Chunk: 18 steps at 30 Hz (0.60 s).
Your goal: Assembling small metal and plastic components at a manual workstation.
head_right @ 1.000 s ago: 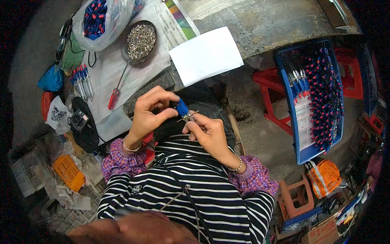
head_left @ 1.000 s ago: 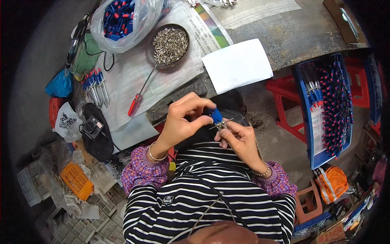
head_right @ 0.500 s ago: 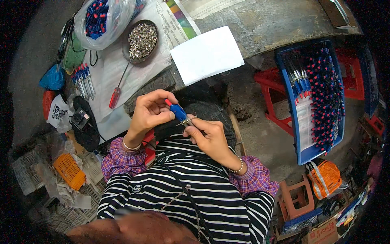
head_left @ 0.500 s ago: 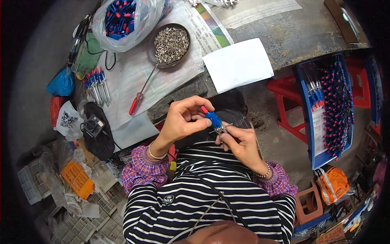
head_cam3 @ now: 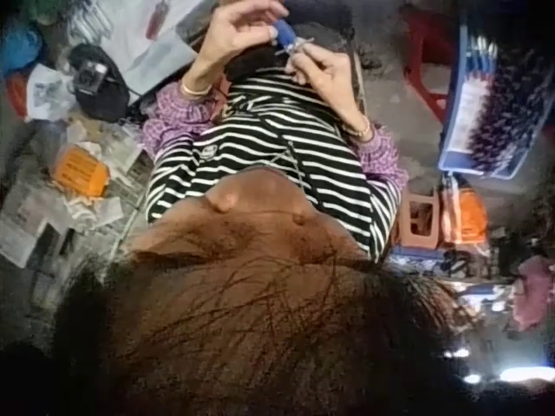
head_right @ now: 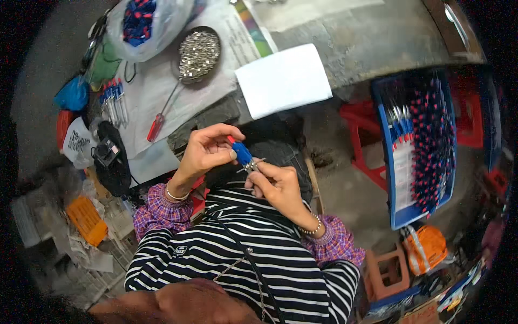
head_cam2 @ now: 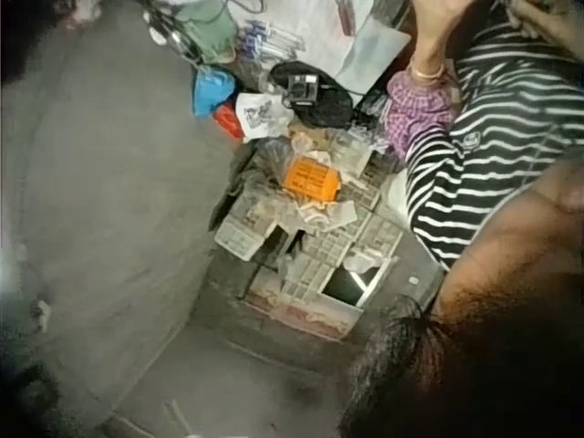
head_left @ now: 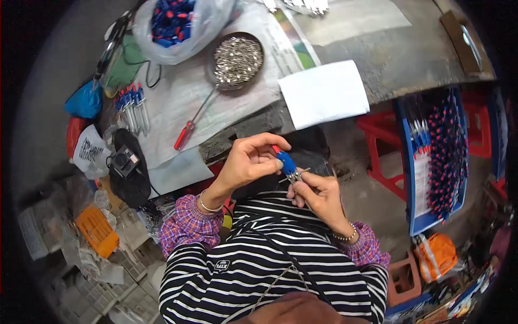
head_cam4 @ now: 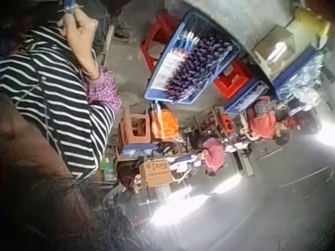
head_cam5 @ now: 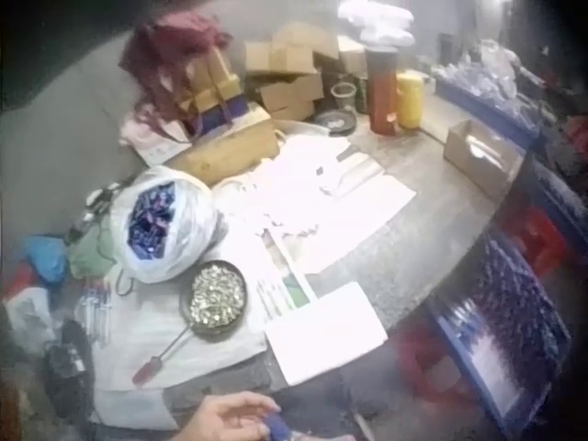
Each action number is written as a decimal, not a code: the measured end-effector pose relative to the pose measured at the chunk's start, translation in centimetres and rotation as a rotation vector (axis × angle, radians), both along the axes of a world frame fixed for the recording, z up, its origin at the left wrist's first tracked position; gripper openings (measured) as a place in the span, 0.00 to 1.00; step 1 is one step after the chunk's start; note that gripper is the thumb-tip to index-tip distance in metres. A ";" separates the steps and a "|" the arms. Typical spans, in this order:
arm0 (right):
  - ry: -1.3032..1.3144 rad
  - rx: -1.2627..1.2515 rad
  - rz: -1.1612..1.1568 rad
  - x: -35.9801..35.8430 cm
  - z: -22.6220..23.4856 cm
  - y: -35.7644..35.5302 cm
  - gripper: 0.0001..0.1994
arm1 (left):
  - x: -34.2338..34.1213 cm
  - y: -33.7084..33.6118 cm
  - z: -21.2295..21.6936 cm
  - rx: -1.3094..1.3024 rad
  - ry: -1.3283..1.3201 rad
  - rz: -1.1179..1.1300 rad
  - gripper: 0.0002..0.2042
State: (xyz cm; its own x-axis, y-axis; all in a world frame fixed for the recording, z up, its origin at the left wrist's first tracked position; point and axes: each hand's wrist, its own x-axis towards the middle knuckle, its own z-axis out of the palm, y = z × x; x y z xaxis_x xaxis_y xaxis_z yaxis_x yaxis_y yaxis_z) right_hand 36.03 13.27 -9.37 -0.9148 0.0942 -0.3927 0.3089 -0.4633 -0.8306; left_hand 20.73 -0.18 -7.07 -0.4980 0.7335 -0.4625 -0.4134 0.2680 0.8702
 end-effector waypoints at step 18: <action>-0.040 0.021 -0.310 -2.1 -1.9 5.8 0.09 | -6.8 -8.4 1.6 -0.711 1.373 0.009 0.17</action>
State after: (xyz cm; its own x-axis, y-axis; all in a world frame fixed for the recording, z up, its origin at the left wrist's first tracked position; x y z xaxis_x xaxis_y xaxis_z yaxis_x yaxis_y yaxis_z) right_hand 33.90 19.06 -11.25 -0.8251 0.3746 -0.4229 0.1885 -0.5232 -0.8311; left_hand 13.91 -8.55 -5.49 -0.8205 0.5630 0.0985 0.5668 0.7792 0.2674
